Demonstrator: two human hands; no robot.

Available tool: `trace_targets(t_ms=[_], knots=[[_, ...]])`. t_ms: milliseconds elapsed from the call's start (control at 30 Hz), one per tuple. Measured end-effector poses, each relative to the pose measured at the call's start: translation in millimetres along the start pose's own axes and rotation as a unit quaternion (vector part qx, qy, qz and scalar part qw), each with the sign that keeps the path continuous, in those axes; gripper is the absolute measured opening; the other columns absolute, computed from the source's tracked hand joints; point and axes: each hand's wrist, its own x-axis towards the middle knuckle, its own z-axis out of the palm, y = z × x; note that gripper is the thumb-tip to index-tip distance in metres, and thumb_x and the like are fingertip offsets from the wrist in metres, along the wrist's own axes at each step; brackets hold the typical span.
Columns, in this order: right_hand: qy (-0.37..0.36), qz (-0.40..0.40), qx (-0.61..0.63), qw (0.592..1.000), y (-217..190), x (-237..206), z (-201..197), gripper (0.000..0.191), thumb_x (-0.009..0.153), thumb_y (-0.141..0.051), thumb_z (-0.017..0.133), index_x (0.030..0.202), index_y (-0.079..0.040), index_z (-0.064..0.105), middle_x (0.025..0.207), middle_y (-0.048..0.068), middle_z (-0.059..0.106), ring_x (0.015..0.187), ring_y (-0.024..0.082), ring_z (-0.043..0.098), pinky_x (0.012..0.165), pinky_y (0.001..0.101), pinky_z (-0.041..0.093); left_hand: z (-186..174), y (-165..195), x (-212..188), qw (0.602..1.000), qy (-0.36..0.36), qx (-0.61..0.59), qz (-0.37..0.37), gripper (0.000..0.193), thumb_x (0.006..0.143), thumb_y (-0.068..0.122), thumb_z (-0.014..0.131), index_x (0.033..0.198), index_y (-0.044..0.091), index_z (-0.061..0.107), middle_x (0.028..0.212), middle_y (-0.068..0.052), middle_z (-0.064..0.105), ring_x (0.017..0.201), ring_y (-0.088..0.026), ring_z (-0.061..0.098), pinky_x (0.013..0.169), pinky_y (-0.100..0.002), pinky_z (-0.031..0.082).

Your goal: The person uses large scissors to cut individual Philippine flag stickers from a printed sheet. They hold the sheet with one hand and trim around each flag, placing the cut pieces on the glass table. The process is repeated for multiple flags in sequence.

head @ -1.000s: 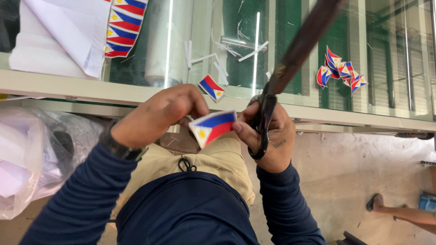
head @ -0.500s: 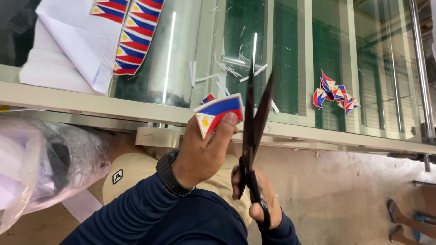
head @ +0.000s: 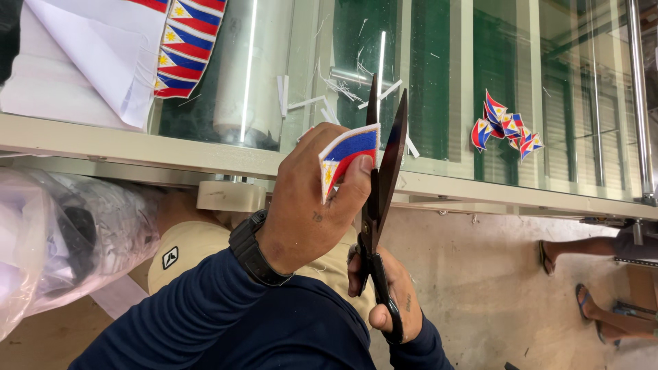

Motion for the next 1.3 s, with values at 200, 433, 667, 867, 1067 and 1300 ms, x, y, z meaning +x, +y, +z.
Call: trace_targets(t_ms=[200, 433, 667, 867, 1067, 1300], knots=[[0.010, -0.004, 0.002, 1.000, -2.3, 0.5, 1.7, 0.101, 0.066, -0.089, 0.071, 0.106, 0.003, 0.060, 0.082, 0.008, 0.058, 0.074, 0.017, 0.059, 0.070, 0.0310, 0.050, 2.2, 2.3, 0.8, 1.000, -0.005, 0.000, -0.012, 0.009, 0.103, 0.009, 0.061, 0.109, 0.002, 0.061, 0.099, -0.010, 0.061, 0.089, -0.024, 0.062, 0.082, -0.036, 0.051], [0.012, -0.007, 0.007, 1.000, -4.0, -2.0, 3.0, 0.099, 0.067, -0.088, 0.072, 0.105, 0.003, 0.059, 0.083, 0.008, 0.057, 0.075, 0.016, 0.058, 0.070, 0.0302, 0.049, 4.2, 5.9, 2.3, 1.000, 0.000, 0.000, -0.012, 0.009, 0.102, 0.009, 0.061, 0.108, 0.002, 0.061, 0.097, -0.011, 0.061, 0.089, -0.025, 0.061, 0.082, -0.036, 0.051], [0.011, -0.011, 0.024, 1.000, 1.2, -3.6, 2.9, 0.095, 0.068, -0.084, 0.074, 0.103, 0.003, 0.059, 0.083, 0.009, 0.057, 0.074, 0.016, 0.058, 0.069, 0.0305, 0.049, 2.3, 8.4, 1.0, 1.000, -0.004, -0.010, -0.021, 0.008, 0.102, 0.009, 0.060, 0.106, 0.002, 0.062, 0.098, -0.011, 0.061, 0.089, -0.025, 0.062, 0.081, -0.037, 0.051], [0.017, -0.025, 0.019, 0.999, 7.1, -5.8, 2.5, 0.091, 0.069, -0.083, 0.075, 0.097, 0.002, 0.058, 0.079, 0.009, 0.056, 0.067, 0.015, 0.058, 0.061, 0.0289, 0.050, 0.2, 10.3, 0.4, 1.000, -0.010, -0.008, 0.029, 0.013, 0.106, 0.009, 0.059, 0.116, 0.002, 0.063, 0.101, -0.010, 0.063, 0.092, -0.023, 0.064, 0.084, -0.033, 0.052], [0.028, -0.039, 0.036, 0.998, 9.4, -7.6, 4.3, 0.087, 0.069, -0.082, 0.077, 0.092, 0.000, 0.057, 0.074, 0.006, 0.054, 0.062, 0.014, 0.057, 0.055, 0.0275, 0.050, 0.8, 15.0, -0.2, 1.000, -0.018, -0.026, 0.000, 0.015, 0.106, 0.009, 0.059, 0.117, 0.002, 0.064, 0.105, -0.010, 0.064, 0.093, -0.023, 0.065, 0.084, -0.034, 0.053], [0.028, -0.030, 0.040, 0.998, 6.9, -8.6, 7.2, 0.083, 0.069, -0.079, 0.079, 0.090, -0.001, 0.057, 0.069, 0.005, 0.053, 0.059, 0.013, 0.056, 0.052, 0.0275, 0.052, -0.1, 17.9, 2.2, 0.999, -0.025, -0.044, 0.000, 0.014, 0.107, 0.010, 0.058, 0.117, 0.002, 0.063, 0.105, -0.010, 0.063, 0.092, -0.020, 0.065, 0.083, -0.032, 0.053]])
